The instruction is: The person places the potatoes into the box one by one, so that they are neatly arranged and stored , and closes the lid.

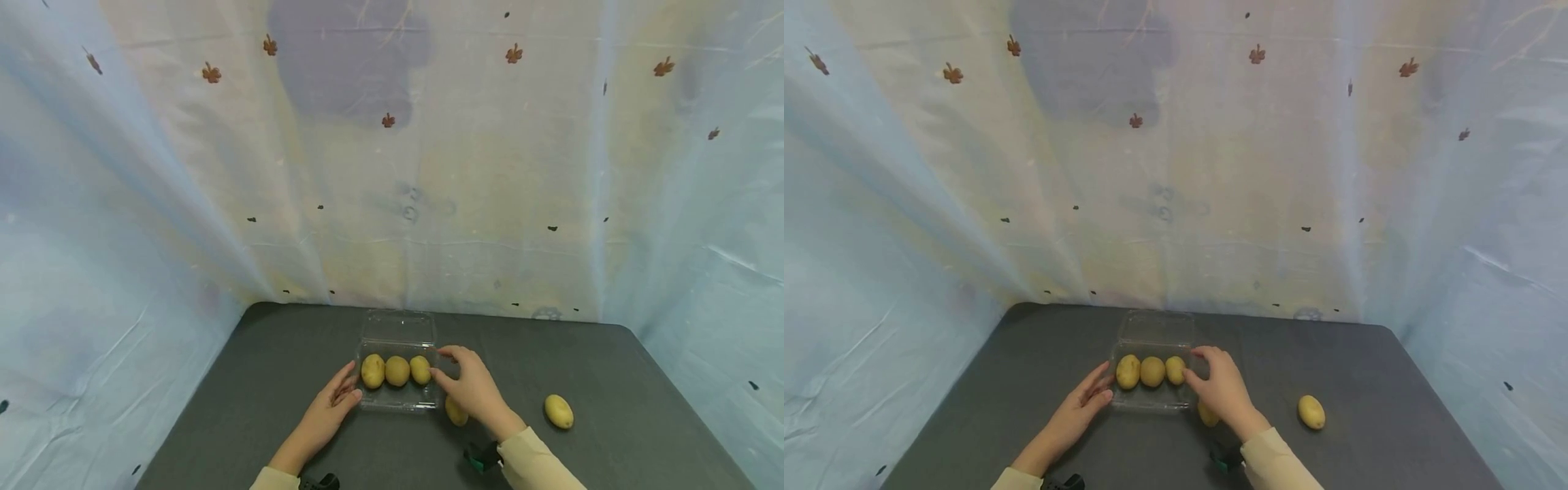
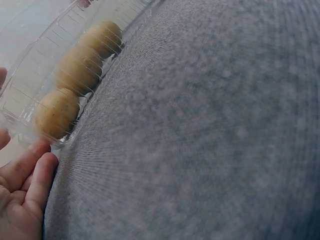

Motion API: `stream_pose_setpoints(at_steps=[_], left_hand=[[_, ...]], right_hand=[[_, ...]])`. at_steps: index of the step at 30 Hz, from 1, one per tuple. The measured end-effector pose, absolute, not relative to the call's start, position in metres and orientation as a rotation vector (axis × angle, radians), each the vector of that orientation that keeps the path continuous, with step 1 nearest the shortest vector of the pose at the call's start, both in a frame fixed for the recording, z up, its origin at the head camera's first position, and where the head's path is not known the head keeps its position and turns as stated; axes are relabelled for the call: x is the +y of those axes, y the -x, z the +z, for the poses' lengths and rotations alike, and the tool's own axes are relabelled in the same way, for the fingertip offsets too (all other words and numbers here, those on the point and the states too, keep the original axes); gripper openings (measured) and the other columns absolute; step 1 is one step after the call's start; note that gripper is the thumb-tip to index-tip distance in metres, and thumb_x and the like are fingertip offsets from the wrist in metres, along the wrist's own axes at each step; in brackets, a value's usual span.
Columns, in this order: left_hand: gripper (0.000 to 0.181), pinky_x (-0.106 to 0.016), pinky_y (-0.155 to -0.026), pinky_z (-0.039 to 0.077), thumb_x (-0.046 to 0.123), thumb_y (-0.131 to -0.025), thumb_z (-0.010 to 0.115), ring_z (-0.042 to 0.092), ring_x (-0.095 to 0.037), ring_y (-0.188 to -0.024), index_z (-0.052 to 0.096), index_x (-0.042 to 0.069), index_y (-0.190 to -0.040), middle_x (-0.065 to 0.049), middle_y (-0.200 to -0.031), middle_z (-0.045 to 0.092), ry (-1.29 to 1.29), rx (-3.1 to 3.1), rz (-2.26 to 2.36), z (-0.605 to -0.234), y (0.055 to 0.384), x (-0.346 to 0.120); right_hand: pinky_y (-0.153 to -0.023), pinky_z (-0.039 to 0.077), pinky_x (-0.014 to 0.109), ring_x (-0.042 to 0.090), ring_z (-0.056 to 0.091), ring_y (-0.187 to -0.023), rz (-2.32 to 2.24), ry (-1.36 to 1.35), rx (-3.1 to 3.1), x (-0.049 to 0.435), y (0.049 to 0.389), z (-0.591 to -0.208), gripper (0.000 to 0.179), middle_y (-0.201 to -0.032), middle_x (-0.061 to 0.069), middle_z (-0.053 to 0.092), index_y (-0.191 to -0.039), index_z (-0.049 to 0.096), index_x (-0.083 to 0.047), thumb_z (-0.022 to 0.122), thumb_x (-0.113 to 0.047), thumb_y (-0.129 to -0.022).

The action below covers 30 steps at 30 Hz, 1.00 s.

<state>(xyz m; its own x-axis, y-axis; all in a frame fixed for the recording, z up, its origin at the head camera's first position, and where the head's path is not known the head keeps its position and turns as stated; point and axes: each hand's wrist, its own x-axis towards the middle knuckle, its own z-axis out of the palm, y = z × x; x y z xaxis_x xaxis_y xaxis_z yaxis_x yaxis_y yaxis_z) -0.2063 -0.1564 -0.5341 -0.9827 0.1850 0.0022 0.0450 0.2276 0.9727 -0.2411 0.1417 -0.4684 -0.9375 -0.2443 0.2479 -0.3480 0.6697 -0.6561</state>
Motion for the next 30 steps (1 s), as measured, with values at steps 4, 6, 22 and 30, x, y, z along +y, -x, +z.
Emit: stream_pose_setpoints(at_steps=[4, 6, 22, 30], left_hand=[[0.063, -0.050, -0.110, 0.031, 0.037, -0.098, 0.057, 0.036, -0.031, -0.137, 0.026, 0.031, -0.153, -0.016, -0.149, 0.039, -0.232, 2.369, 1.870, -0.535, 0.207, -0.157], [0.063, -0.050, -0.110, 0.030, 0.037, -0.099, 0.057, 0.036, -0.031, -0.137, 0.026, 0.031, -0.153, -0.016, -0.149, 0.039, -0.240, 2.365, 1.870, -0.534, 0.206, -0.158], [0.064, -0.051, -0.108, 0.034, 0.037, -0.098, 0.057, 0.037, -0.032, -0.136, 0.025, 0.031, -0.153, -0.017, -0.149, 0.038, -0.244, 2.338, 1.889, -0.536, 0.206, -0.154], [0.064, -0.050, -0.108, 0.034, 0.036, -0.098, 0.059, 0.039, -0.031, -0.135, 0.027, 0.030, -0.153, -0.016, -0.148, 0.040, -0.216, 2.358, 1.901, -0.537, 0.207, -0.156]], right_hand=[[-0.094, 0.047, 0.046, 0.029, 0.055, -0.113, 1.409, -0.395, -2.727, 0.155, 0.238, -0.470, 0.050, -0.123, 0.005, 0.060, -0.127, 0.060, -0.015, 0.072, -0.043, -0.086], [-0.093, 0.048, 0.043, 0.028, 0.055, -0.114, 1.469, -0.352, -2.728, 0.161, 0.237, -0.472, 0.053, -0.124, 0.005, 0.060, -0.127, 0.059, -0.017, 0.072, -0.047, -0.085], [-0.093, 0.045, 0.049, 0.031, 0.048, -0.121, 1.912, -0.412, -2.923, 0.209, 0.237, -0.499, 0.063, -0.139, 0.016, 0.049, -0.144, 0.042, -0.004, 0.064, -0.038, -0.094], [-0.092, 0.042, 0.046, 0.030, 0.040, -0.125, 2.029, -0.489, -2.908, 0.210, 0.242, -0.515, 0.063, -0.143, 0.013, 0.045, -0.146, 0.042, -0.009, 0.063, -0.039, -0.095]])
